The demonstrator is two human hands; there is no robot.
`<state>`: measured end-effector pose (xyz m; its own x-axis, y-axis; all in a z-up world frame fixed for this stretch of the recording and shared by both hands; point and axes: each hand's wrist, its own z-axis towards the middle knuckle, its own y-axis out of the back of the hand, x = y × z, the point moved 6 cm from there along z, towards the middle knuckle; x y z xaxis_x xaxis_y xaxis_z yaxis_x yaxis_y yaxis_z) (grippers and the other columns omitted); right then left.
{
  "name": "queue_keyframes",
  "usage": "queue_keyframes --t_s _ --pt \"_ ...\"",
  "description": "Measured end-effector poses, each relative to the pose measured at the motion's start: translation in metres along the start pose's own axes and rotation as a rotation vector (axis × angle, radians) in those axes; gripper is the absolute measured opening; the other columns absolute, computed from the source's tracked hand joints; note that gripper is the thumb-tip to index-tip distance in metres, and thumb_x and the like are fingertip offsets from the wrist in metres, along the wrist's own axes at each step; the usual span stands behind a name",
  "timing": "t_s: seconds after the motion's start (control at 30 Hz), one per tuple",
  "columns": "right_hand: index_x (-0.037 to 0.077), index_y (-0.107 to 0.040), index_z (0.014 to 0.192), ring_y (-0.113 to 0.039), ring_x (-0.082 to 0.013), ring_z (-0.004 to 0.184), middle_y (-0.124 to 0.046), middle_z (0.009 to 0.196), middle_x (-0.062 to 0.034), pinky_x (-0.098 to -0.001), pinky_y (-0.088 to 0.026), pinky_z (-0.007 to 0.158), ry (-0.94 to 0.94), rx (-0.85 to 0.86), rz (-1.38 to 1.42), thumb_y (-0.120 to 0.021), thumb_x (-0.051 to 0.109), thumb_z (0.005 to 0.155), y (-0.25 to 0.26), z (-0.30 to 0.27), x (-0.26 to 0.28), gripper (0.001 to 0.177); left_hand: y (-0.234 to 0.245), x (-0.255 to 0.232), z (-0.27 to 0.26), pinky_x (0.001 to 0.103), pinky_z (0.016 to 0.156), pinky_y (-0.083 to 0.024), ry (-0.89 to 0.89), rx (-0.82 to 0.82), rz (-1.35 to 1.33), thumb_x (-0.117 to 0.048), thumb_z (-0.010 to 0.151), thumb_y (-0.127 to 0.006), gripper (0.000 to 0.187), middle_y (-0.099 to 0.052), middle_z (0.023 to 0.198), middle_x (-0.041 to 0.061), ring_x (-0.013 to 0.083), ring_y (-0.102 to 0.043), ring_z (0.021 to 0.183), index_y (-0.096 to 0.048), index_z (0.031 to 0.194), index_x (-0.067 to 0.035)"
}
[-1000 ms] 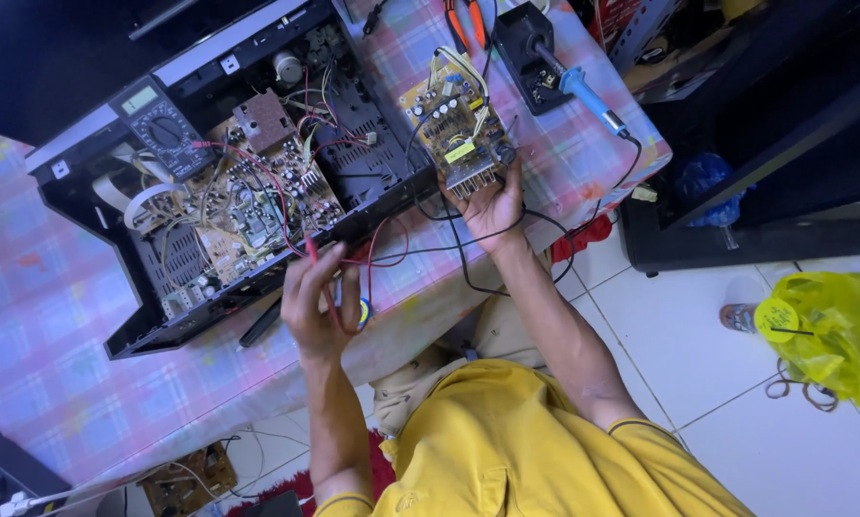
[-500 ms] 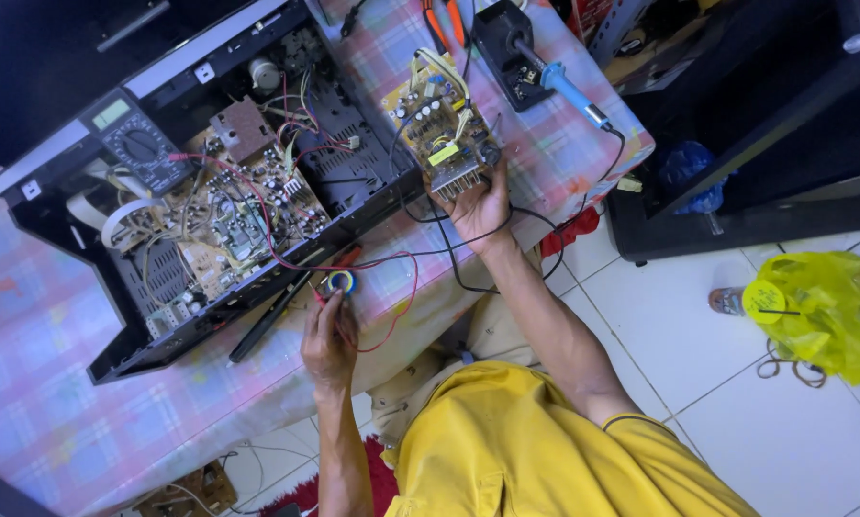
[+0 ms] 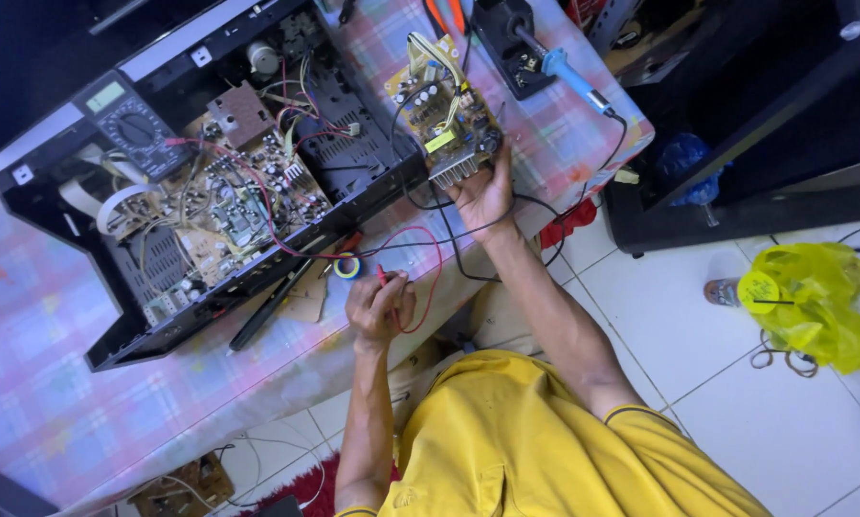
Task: The person uses a multimeter to test various points on a green circuit board held in their left hand. They then pick up a soldering iron and apply it to specific areas on the board while continuing to hold the multimeter probes against the circuitry.
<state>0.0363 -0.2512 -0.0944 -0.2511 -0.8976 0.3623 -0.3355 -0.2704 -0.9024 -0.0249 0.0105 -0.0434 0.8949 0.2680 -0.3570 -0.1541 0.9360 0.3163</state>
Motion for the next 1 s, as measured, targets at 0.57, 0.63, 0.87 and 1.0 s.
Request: queue_keyframes --t_s 0.57,0.63,0.87,1.0 --pt "0.007 -0.07 0.129 -0.062 -0.042 0.124 -0.069 0.128 -0.0168 -0.0517 -0.047 0.108 1.028 0.418 -1.386 -0.075 0.05 0.096 -0.129 -0.095 -0.01 0.055 0.025 0.009 0.009 0.042 0.087 -0.053 0.153 -0.187 -0.165 -0.025 0.096 -0.068 0.035 -0.07 0.108 0.019 0.0328 -0.068 0.096 -0.069 0.117 0.003" --pt "0.008 -0.071 0.127 -0.059 -0.0433 0.124 -0.068 0.127 -0.0159 -0.0532 -0.044 0.11 1.123 0.453 -1.471 -0.082 0.051 0.09 -0.123 -0.103 -0.025 0.058 0.033 0.007 0.019 0.043 0.094 -0.05 0.18 -0.192 -0.208 -0.03 0.102 -0.062 0.041 -0.067 0.114 0.022 0.0339 -0.067 0.107 -0.065 0.122 0.006" --pt "0.008 -0.072 0.126 -0.051 -0.0541 0.13 -0.067 0.132 -0.0177 -0.0613 -0.042 0.11 1.352 0.505 -1.512 -0.077 0.042 0.096 -0.101 -0.126 -0.053 0.045 0.026 0.011 0.055 0.043 0.097 -0.051 0.421 -0.092 -0.299 -0.044 0.105 -0.053 0.064 -0.064 0.126 0.022 0.0318 -0.066 0.113 -0.052 0.145 0.006" --pt "0.003 -0.066 0.131 -0.049 -0.0602 0.132 -0.063 0.135 -0.0237 -0.0662 -0.043 0.108 1.345 0.564 -1.442 -0.081 0.026 0.093 -0.106 -0.134 -0.047 0.046 0.018 0.017 0.051 0.041 0.09 -0.055 0.411 -0.129 -0.266 -0.014 0.098 -0.068 0.053 -0.063 0.116 0.022 0.0316 -0.066 0.103 -0.053 0.144 0.008"
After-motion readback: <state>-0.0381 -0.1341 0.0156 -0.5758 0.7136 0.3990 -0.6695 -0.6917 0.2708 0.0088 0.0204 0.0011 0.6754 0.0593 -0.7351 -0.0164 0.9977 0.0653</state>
